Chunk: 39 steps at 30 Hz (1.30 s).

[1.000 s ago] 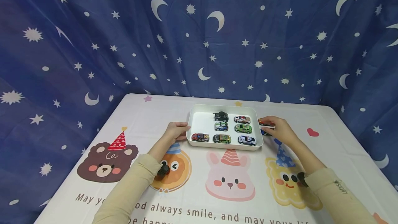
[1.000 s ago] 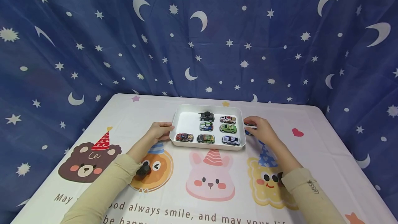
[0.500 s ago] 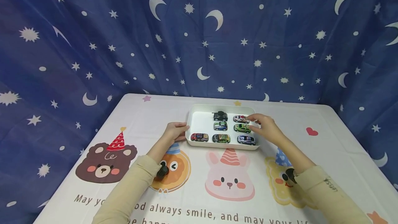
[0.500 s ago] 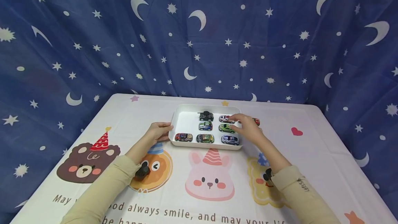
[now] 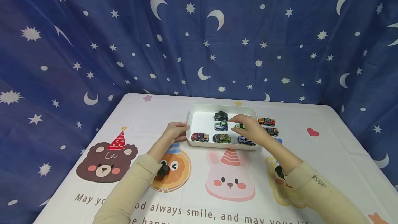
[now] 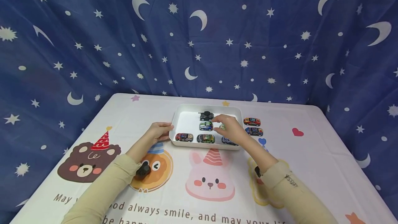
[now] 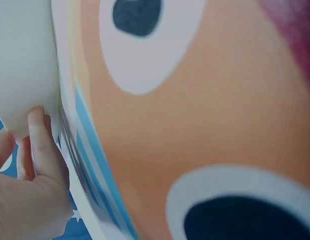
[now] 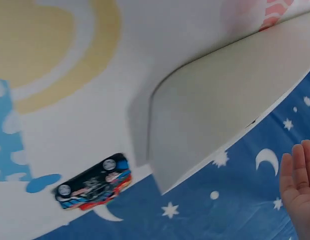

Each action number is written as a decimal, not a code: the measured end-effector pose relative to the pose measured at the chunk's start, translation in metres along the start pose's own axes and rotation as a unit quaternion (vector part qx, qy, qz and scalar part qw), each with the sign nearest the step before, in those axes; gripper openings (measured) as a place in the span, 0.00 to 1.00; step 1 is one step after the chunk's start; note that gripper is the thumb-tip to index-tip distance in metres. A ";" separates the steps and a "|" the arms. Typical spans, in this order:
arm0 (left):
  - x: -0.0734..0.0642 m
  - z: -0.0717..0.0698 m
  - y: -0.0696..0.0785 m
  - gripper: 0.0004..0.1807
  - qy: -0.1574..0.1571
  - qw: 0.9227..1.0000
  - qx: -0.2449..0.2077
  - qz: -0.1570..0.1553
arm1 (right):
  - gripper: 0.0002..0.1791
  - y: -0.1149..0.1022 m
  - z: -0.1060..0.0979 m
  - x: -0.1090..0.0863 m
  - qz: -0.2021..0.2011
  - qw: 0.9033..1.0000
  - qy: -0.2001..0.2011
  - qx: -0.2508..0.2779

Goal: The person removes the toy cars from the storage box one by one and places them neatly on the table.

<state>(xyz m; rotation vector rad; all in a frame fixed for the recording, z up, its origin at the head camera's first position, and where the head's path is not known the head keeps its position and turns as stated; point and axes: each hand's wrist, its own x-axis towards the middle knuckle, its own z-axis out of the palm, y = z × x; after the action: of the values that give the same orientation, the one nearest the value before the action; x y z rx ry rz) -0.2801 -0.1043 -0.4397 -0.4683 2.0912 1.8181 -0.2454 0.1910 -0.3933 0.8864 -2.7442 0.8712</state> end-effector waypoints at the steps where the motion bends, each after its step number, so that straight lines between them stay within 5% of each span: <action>1: 0.000 0.000 0.000 0.21 0.001 1.000 0.000 0.001 | 0.17 -0.001 0.002 0.002 -0.007 1.000 -0.003 -0.002; 26: 0.002 -0.002 0.002 0.21 0.002 1.000 0.001 0.005 | 0.16 -0.024 0.039 0.054 -0.044 0.987 -0.148 -0.042; 39: 0.001 -0.001 0.000 0.21 -0.002 1.000 -0.013 0.001 | 0.14 -0.026 0.066 0.060 -0.075 0.982 -0.166 -0.051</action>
<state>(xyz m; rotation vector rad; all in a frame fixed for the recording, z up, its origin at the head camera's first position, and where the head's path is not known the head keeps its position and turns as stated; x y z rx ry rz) -0.2807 -0.1049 -0.4401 -0.4680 2.0676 1.8485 -0.2764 0.1070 -0.4174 1.3032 -2.9104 0.5947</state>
